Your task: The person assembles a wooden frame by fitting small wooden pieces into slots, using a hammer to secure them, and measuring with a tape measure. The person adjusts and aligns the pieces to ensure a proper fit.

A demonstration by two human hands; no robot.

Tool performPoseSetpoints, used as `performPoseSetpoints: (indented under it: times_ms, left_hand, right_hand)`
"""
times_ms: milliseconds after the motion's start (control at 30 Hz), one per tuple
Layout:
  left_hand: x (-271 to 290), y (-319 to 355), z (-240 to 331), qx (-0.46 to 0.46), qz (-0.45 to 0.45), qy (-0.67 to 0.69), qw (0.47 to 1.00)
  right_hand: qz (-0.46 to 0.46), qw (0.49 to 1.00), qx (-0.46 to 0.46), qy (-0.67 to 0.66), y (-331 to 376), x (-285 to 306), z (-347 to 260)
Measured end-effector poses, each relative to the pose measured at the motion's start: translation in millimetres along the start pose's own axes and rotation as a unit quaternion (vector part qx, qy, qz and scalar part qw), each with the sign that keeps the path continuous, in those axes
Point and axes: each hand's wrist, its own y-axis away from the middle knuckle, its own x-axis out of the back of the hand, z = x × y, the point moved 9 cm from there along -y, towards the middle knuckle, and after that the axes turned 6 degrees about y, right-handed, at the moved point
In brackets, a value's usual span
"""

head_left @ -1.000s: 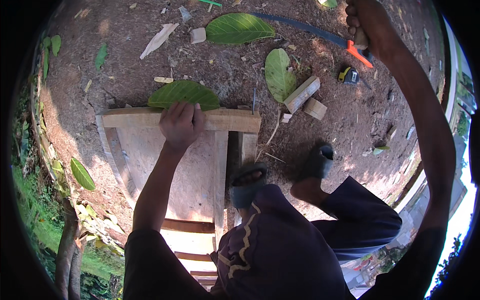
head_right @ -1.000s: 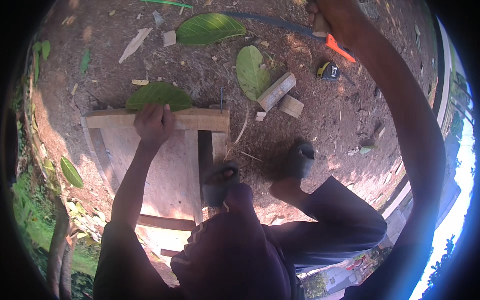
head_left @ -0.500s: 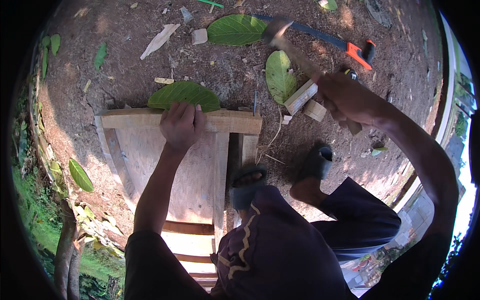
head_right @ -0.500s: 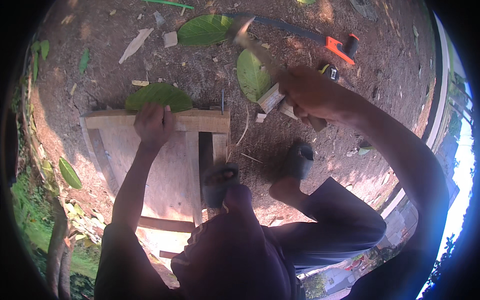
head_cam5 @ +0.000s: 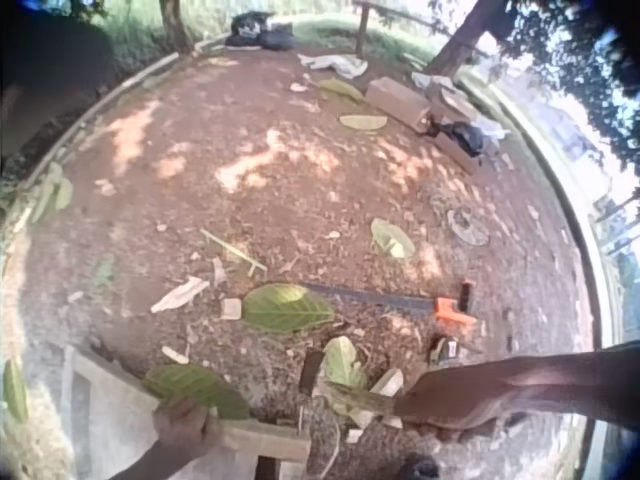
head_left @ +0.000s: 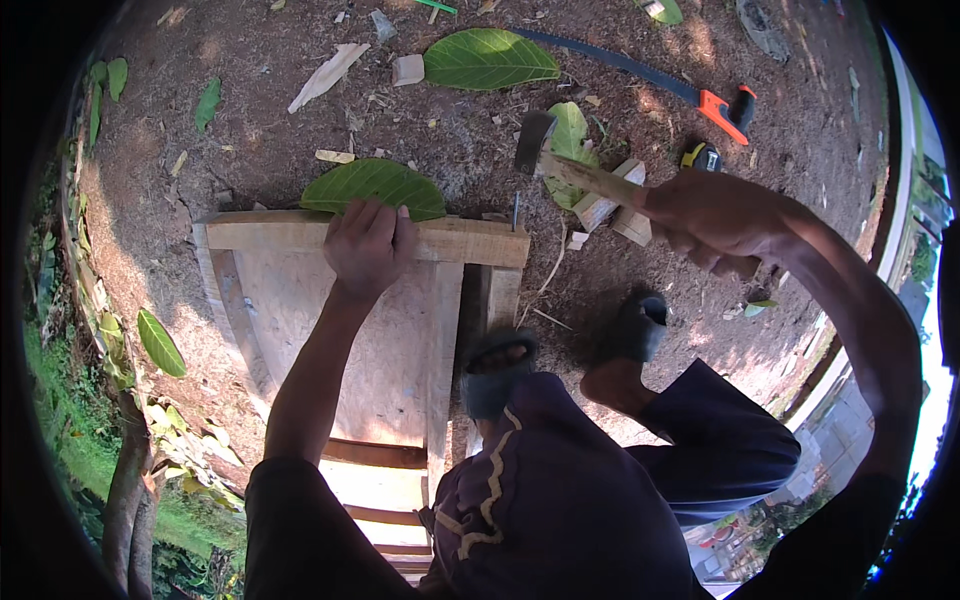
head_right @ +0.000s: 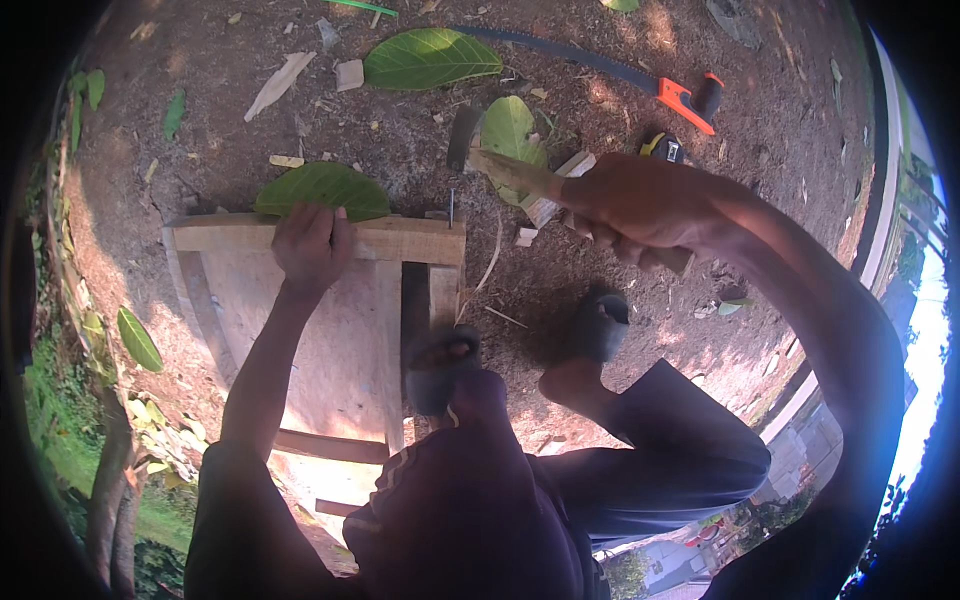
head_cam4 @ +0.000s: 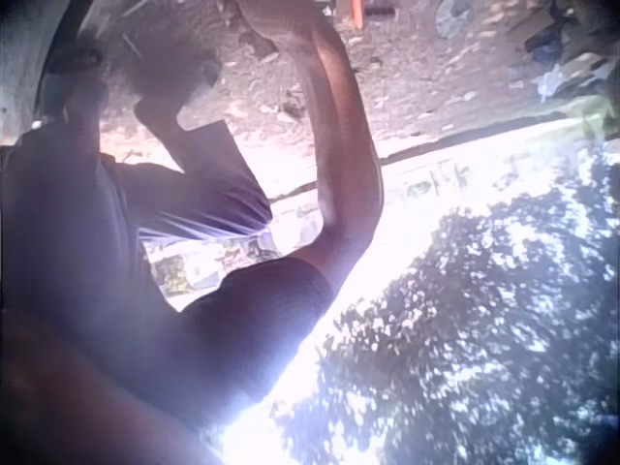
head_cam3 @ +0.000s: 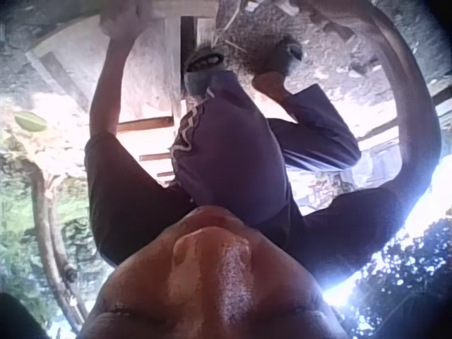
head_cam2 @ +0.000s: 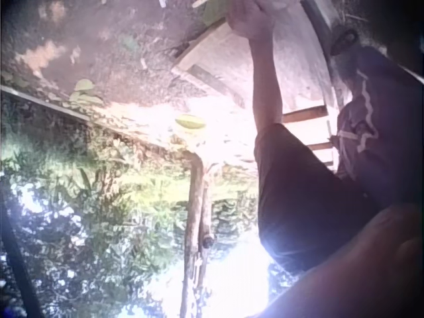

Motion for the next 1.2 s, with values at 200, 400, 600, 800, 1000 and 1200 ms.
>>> performPoseSetpoints:
  times_ms: [200,400,600,800,1000,1200]
  left_hand:
    - [-6,-6,12,-0.016,0.006,0.033,0.999]
    - [0,0,4,-0.006,0.011,0.009,1.0]
    - [-20,-18,23,-0.025,0.02,0.059,0.998]
    - [-1,-3,6,-0.002,0.018,0.01,1.0]
    - [-11,-8,14,-0.019,0.02,0.036,0.999]
    - [-1,-4,4,-0.005,0.023,0.012,1.0]
  right_hand:
    - [0.458,0.829,0.128,-0.294,40,204,-26]
    - [0.048,0.997,-0.046,0.03,-3,-12,21]
    - [0.4,0.872,0.156,-0.236,48,233,29]
    - [0.2,0.978,0.013,-0.048,-13,32,-4]
    - [0.342,0.887,0.203,-0.234,33,197,5]
    - [0.224,0.95,0.114,-0.183,-2,10,-9]
